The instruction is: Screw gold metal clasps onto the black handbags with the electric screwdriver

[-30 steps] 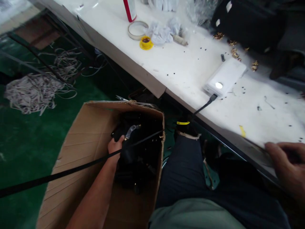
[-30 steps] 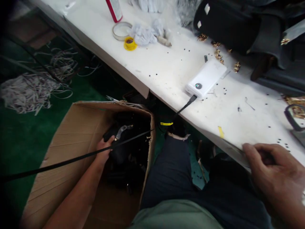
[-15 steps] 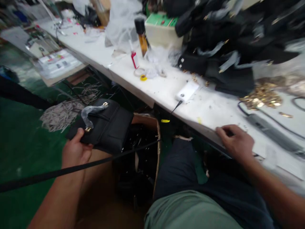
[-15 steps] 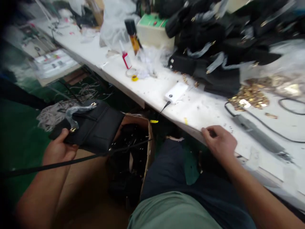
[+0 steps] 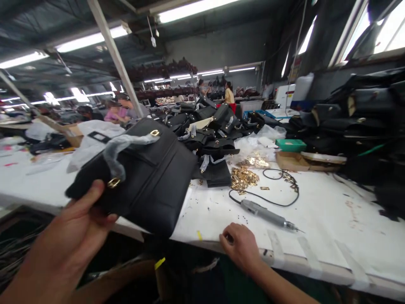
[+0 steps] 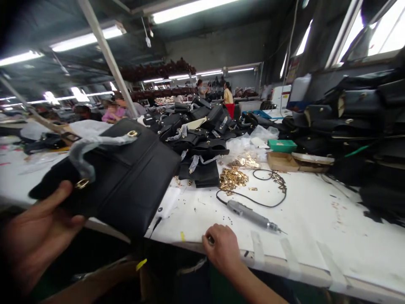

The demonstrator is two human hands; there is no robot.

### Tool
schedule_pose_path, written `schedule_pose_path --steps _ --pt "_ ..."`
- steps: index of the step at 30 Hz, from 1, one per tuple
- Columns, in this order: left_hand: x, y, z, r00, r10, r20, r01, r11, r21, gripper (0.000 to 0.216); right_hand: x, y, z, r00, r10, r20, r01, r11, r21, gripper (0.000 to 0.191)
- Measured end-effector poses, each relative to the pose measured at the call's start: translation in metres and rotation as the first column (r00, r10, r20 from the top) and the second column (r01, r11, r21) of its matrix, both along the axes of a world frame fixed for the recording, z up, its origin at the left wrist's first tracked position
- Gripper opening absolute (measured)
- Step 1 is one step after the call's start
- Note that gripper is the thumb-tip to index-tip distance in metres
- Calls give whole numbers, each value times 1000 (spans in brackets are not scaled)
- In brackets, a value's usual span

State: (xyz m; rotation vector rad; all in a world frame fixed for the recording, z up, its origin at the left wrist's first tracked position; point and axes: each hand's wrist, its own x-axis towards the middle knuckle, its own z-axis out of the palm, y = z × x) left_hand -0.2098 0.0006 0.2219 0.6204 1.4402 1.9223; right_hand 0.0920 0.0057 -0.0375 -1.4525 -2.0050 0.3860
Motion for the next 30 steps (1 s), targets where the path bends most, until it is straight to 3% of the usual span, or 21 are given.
schedule_pose_path --steps 2,5,9,11,13,16,19,23,25,27,30 --pt "41 37 15 978 -204 43 201 978 54 20 -1 1 -1 1000 -12 -14 12 1000 -5 16" --pt "91 100 30 923 -378 68 361 915 180 27 -3 3 -2 999 -30 -36 31 999 11 15" --pt "142 195 38 877 -479 24 466 864 191 34 -5 6 -6 997 -51 -54 55 995 83 14" --pt "161 238 35 845 -534 -13 527 829 187 33 -6 8 -9 997 -46 -59 53 992 112 14" --pt "173 271 23 769 -631 -101 639 756 144 35 -6 9 -11 997 -41 -60 48 991 126 15" --pt "168 289 -7 755 -628 -191 644 764 35 48 -6 9 -10 997 -44 -58 51 990 133 15" --pt "129 268 -45 822 -522 -225 525 849 -52 55 -7 9 -7 998 -43 -53 49 993 111 15" --pt "31 188 -106 900 -353 -257 315 932 -180 43 -3 9 -3 1000 -7 -1 7 997 77 18" --pt "-24 125 -148 946 -228 -232 162 949 -270 33 1 6 -3 999 25 31 -27 998 63 22" --pt "-72 46 -198 979 -72 -192 -10 919 -395 27 6 1 -3 998 49 50 -51 998 36 25" --pt "-112 -91 -278 985 132 -114 -175 754 -633 21 10 -3 -4 997 27 77 -25 999 -25 31"
